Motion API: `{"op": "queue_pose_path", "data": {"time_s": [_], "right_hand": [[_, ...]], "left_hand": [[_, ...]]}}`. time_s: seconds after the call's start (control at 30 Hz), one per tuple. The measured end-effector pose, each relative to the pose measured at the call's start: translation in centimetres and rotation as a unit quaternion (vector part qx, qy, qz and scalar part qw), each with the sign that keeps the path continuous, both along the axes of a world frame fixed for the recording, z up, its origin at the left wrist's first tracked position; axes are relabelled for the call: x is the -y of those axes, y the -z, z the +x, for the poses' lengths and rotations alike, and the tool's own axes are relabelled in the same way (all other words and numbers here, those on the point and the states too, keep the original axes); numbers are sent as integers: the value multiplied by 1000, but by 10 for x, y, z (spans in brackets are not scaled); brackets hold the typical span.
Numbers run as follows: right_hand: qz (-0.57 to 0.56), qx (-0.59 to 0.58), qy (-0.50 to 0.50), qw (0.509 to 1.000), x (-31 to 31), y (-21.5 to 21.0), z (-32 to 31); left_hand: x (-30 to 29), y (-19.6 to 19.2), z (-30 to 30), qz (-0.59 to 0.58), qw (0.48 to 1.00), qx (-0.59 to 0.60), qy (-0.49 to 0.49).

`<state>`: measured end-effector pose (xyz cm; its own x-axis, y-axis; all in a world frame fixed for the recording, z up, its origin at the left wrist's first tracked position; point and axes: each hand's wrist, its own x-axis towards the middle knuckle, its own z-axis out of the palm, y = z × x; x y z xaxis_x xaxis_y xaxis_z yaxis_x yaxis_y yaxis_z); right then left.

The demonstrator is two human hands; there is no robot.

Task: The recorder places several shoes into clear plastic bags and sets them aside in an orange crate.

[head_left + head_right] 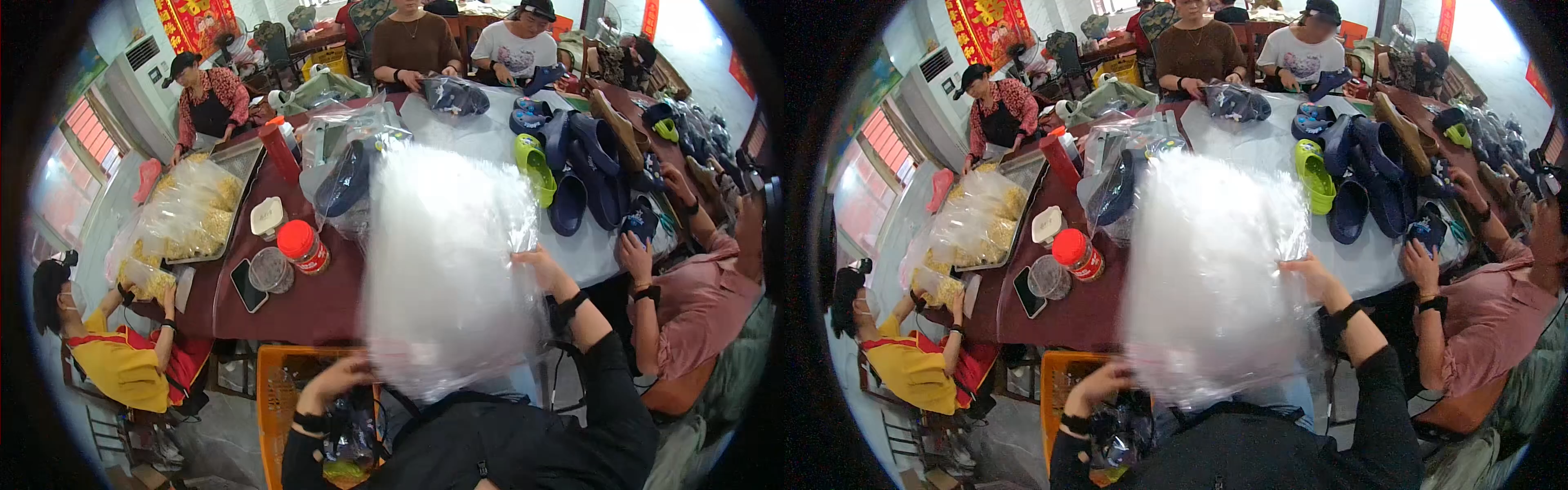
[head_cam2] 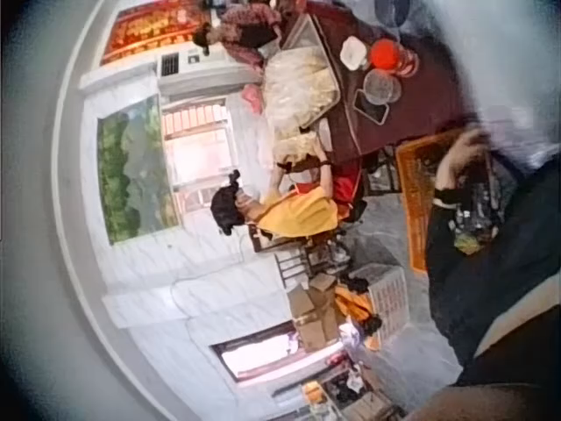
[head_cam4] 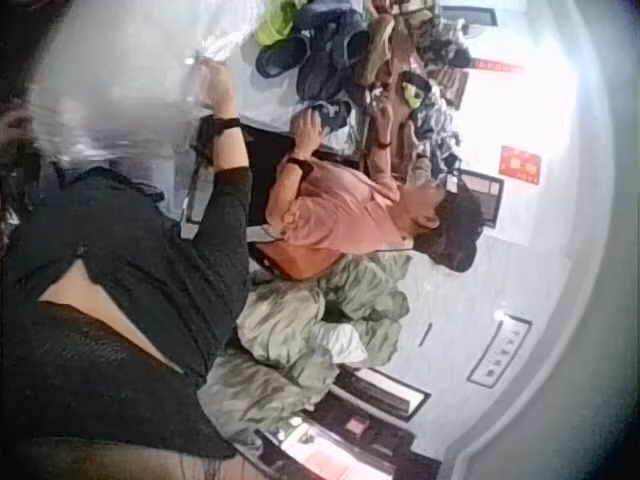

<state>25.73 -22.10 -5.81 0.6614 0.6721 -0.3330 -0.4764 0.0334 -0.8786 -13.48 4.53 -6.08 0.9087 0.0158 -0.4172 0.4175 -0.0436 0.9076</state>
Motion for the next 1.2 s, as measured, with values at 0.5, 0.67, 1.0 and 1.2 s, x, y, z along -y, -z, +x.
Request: {"op": "queue_pose_path", "data": {"time_s": [0.5, 0.67, 1.0, 1.2], "right_hand": [[-300, 53, -140, 942, -7, 39, 69], [-346, 107, -134, 923, 1, 36, 82], [-287, 116, -125, 943, 9, 76, 99], [-326, 79, -167, 927, -13, 53, 85]], "left_hand": [[-89, 85, 223, -232, 750, 192, -589], [-136, 60, 265, -345, 570, 221, -712], [-203, 63, 256, 540, 802, -199, -161], [-218, 55, 250, 679, 625, -330, 200]]}}
